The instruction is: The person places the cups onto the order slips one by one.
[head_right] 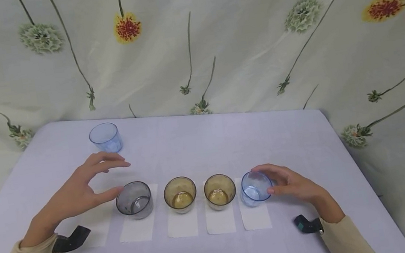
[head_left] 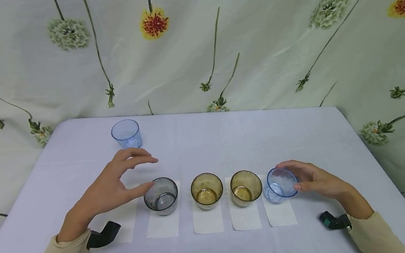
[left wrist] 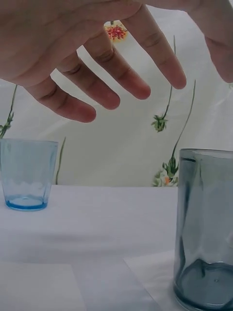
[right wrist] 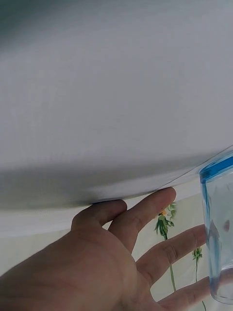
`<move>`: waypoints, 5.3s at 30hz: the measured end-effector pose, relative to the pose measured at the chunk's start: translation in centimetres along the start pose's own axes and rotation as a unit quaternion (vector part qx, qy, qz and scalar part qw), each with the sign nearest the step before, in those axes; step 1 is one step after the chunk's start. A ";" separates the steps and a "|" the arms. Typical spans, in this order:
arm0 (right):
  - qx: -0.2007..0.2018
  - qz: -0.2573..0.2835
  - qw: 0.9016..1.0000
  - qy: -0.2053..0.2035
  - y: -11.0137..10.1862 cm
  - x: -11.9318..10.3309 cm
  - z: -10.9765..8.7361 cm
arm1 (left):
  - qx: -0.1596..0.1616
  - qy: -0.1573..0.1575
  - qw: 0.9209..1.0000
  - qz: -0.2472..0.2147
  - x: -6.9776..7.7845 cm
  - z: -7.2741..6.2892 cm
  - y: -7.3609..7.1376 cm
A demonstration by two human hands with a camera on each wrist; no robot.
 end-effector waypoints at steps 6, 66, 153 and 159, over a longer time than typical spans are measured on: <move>0.004 0.000 1.000 0.011 0.1 -0.1 -0.1 | 0.051 -0.001 0.999 0.004 -1.0 1.0 -1.0; 0.002 -0.011 1.000 0.000 0.0 0.0 -0.1 | 0.070 -0.306 0.939 -0.144 -12.1 4.4 -3.9; 0.005 -0.004 1.000 0.011 0.1 -0.2 -0.2 | 0.050 -0.336 0.898 -0.282 -13.5 4.7 0.1; 0.006 -0.005 1.000 0.015 0.1 -0.2 -0.1 | 0.051 -0.340 0.910 -0.232 -13.1 4.5 -0.3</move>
Point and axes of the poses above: each hand's wrist, its own z-axis towards the middle knuckle, its own y-axis out of the palm, x = y × z, the point moved 3 cm from there along z, towards the middle knuckle, and after that the axes turned 6 degrees about x, right-handed, at the moved point
